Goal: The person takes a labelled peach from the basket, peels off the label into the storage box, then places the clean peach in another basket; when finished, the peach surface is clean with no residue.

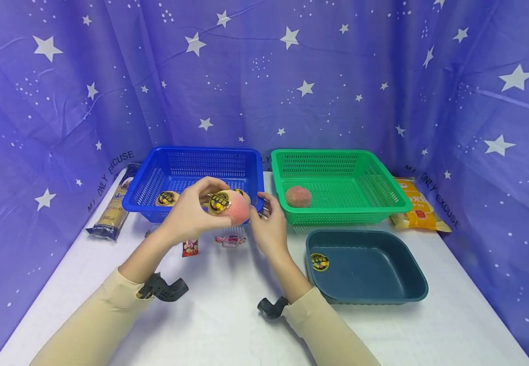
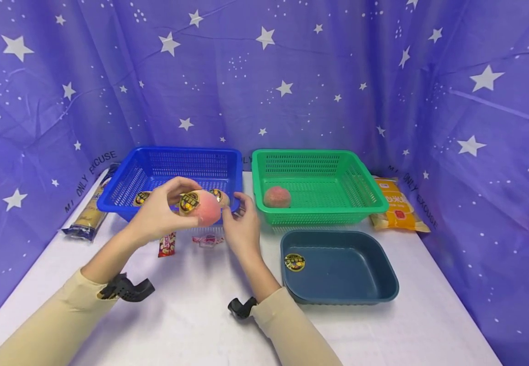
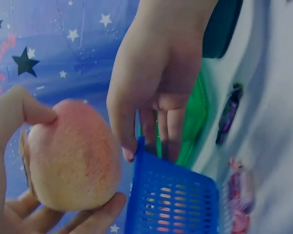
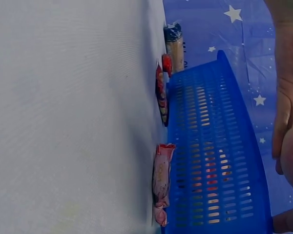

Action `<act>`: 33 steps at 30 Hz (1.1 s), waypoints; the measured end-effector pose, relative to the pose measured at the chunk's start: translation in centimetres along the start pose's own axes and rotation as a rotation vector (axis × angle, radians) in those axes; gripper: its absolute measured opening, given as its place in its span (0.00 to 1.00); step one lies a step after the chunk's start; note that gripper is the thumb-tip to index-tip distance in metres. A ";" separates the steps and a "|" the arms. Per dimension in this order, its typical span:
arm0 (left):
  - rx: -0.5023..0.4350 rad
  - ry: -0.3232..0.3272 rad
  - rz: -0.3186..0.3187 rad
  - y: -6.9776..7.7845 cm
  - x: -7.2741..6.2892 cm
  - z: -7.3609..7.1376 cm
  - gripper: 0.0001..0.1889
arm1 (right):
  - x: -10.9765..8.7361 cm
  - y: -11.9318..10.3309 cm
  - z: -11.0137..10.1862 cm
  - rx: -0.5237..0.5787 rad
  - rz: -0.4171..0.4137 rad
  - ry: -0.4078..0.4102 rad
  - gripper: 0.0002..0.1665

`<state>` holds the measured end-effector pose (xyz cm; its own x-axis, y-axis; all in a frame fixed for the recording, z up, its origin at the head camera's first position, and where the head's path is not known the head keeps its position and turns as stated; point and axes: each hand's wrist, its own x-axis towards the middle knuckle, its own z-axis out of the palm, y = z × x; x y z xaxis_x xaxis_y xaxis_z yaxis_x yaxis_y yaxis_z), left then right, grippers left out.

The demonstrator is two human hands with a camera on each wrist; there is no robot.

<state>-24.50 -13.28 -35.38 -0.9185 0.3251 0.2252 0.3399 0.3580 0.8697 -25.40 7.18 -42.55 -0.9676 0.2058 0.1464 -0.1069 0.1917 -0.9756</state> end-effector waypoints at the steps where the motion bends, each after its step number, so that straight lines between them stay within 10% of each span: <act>1: 0.006 -0.013 0.012 -0.3 -0.4 0.2 0.36 | 0.0 0.0 0.0 0.007 0.006 0.005 0.27; 14: -0.011 -0.262 0.031 -4.3 -4.9 3.3 0.39 | -0.1 -0.1 -0.1 0.078 0.030 0.009 0.29; 33: -0.004 -0.393 0.061 -6.6 -5.7 5.8 0.36 | -0.5 -0.6 -0.5 0.052 0.027 -0.051 0.30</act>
<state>-20.29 -12.40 -44.93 -0.7491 0.6560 0.0923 0.3902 0.3243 0.8617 -24.78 7.44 -41.92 -0.9805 0.1607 0.1131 -0.0914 0.1367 -0.9864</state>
